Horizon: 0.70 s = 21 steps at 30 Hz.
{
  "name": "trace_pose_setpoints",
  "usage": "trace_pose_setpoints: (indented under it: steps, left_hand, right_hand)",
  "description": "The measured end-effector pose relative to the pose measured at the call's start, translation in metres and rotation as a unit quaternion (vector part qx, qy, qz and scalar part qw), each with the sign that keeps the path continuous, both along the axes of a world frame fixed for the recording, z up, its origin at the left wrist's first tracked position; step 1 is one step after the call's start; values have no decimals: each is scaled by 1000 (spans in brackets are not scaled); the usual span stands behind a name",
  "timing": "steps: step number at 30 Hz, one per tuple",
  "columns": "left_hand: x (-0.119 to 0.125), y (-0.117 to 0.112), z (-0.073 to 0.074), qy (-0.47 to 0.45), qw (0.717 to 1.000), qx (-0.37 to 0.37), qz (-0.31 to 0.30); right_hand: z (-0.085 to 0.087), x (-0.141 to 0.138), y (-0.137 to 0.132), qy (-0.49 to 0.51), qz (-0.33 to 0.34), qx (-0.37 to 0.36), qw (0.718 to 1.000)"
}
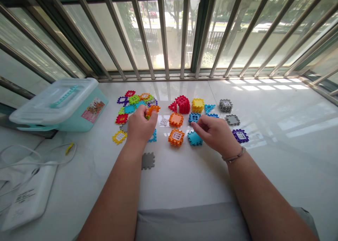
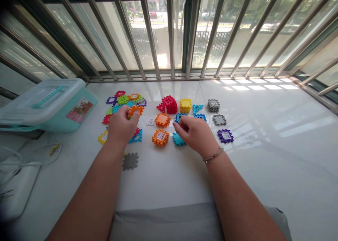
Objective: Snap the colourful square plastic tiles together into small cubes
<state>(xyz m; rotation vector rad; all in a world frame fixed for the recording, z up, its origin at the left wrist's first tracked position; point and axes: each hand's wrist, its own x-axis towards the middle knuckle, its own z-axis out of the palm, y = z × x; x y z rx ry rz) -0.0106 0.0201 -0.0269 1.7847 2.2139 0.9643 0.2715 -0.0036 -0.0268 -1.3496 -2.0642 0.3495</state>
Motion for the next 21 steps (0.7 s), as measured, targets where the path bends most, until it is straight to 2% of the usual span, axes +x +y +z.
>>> trace_pose_setpoints:
  steps: [2,5,8,10,12,16,21]
  left_hand:
    - [7,-6,5,-11,999,22,-43]
    - [21,-18,10,-8,988,46,-149]
    - [35,-27,11,-5,970,35,-239]
    - [41,-32,11,3,961,24,-276]
    - [44,-34,10,6,956,20,-292]
    - [44,-35,9,-3,957,42,-288]
    - [44,-35,8,-1,953,71,-295]
  right_hand:
    - [0,-1,-1,0,2,-2,1000]
    - [1,-5,-4,7,3,-7,1000]
    - [3,-9,-8,19,17,-21,999]
    - [4,-12,-10,30,34,-32,998]
    - [5,-15,-12,43,54,-40,997]
    - [5,-17,-14,52,84,-41,994]
    - [4,-16,-14,16,70,-11,997]
